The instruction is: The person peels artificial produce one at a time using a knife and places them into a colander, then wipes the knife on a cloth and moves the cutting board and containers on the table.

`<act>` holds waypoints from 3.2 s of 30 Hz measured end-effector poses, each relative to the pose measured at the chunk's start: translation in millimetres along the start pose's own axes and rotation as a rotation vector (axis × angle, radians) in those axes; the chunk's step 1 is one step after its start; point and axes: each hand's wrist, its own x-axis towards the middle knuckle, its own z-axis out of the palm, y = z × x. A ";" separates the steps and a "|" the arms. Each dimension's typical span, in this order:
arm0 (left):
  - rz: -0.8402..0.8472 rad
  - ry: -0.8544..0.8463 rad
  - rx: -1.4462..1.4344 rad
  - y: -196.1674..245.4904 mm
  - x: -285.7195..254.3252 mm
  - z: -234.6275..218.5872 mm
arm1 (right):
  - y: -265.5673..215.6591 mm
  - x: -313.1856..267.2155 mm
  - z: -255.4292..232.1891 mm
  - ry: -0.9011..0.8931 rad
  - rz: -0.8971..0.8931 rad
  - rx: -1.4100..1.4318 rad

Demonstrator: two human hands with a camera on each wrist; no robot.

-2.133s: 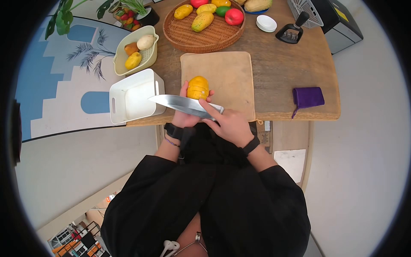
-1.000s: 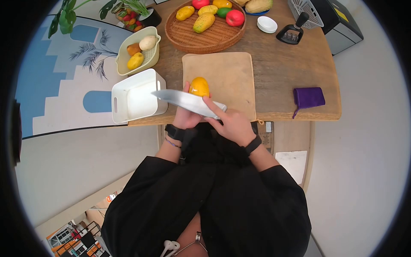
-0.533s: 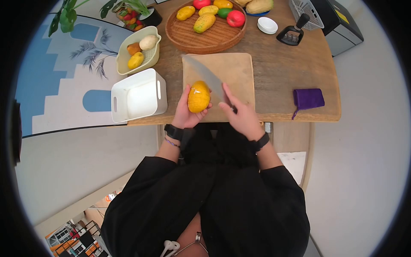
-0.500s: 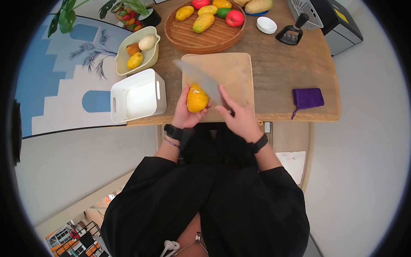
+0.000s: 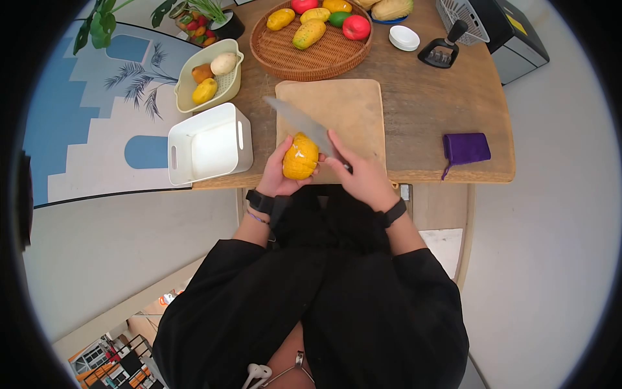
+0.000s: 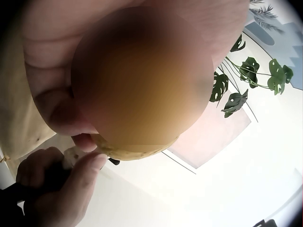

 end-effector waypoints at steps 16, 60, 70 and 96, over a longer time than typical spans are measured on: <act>0.140 0.081 -0.195 -4.6 15.6 -5.7 | -21.2 -25.7 0.7 -0.154 -0.146 -0.419; 0.152 0.086 -0.282 -15.2 12.0 19.6 | 2.9 -25.9 26.1 0.126 -0.303 -0.364; 0.113 0.088 -0.187 -3.5 6.5 28.8 | 8.7 -8.2 11.0 0.125 -0.138 -0.071; 0.170 0.279 -0.095 -17.3 11.7 24.7 | -7.2 -16.9 15.4 0.046 -0.100 -0.146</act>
